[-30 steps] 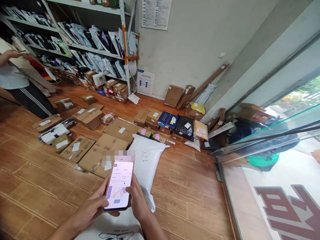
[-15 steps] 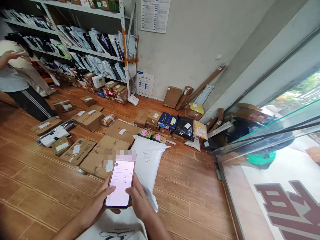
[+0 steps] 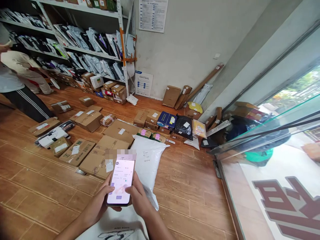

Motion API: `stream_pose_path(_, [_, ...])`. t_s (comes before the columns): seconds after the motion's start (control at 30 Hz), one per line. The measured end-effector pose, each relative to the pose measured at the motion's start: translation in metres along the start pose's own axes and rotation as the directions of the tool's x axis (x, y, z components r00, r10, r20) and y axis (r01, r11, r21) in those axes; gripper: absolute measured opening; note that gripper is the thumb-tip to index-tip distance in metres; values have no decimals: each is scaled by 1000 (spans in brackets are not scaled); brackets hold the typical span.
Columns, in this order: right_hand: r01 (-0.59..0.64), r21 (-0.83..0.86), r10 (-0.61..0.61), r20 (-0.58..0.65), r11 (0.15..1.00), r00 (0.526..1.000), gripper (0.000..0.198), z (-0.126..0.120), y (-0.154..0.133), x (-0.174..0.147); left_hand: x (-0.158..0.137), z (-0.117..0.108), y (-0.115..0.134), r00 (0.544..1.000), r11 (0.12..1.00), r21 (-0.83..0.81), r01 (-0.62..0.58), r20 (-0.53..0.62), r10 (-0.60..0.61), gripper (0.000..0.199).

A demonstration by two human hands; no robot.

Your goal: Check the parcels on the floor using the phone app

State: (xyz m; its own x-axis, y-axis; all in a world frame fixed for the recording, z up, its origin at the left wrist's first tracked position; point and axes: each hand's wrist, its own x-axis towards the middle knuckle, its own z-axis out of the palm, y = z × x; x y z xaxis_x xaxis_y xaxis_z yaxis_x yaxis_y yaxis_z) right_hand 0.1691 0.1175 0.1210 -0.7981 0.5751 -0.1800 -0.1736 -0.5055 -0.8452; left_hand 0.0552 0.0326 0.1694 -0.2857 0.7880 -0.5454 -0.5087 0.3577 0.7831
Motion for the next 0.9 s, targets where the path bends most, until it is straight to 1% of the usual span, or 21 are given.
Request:
stream_pose_path(0.07, [8, 15, -8, -2, 1000, 1000, 60, -6, 4, 2, 1, -4, -2, 998, 997, -68, 25, 56, -21, 83])
stream_pose_path(0.13, [3, 19, -3, 10, 1000, 1000, 64, -9, 3, 2, 2, -7, -3, 994, 994, -104, 36, 104, -25, 86])
stream_pose_path(0.23, [-19, 56, 15, 77, 998, 997, 69, -8, -4, -1, 3, -8, -5, 989, 991, -131, 39, 149, -19, 85])
stream_pose_path(0.3, [-10, 89, -2, 132, 996, 991, 70, -6, -9, -3, 3, -8, -5, 985, 987, -151, 47, 173, -20, 86])
stream_pose_path(0.37, [10, 103, -26, 154, 995, 988, 71, -4, -11, -4, 2, -7, -5, 982, 982, -177, 60, 188, -26, 87])
stream_pose_path(0.5, [36, 61, -45, 142, 997, 989, 71, -6, -9, -5, 1, -9, -7, 975, 974, -213, 84, 217, -36, 89])
stream_pose_path(0.57, [42, 66, -51, 150, 997, 987, 71, -7, -8, -6, 2, -10, -9, 973, 972, -218, 87, 230, -36, 90])
stream_pose_path(0.73, [1, 77, -12, 135, 997, 991, 66, -8, -7, -7, 3, -12, -10, 970, 975, -206, 87, 241, -35, 91])
stream_pose_path(0.9, [-18, 49, 14, 93, 999, 996, 70, -6, -9, -8, 1, -10, -7, 976, 986, -151, 71, 217, -37, 87])
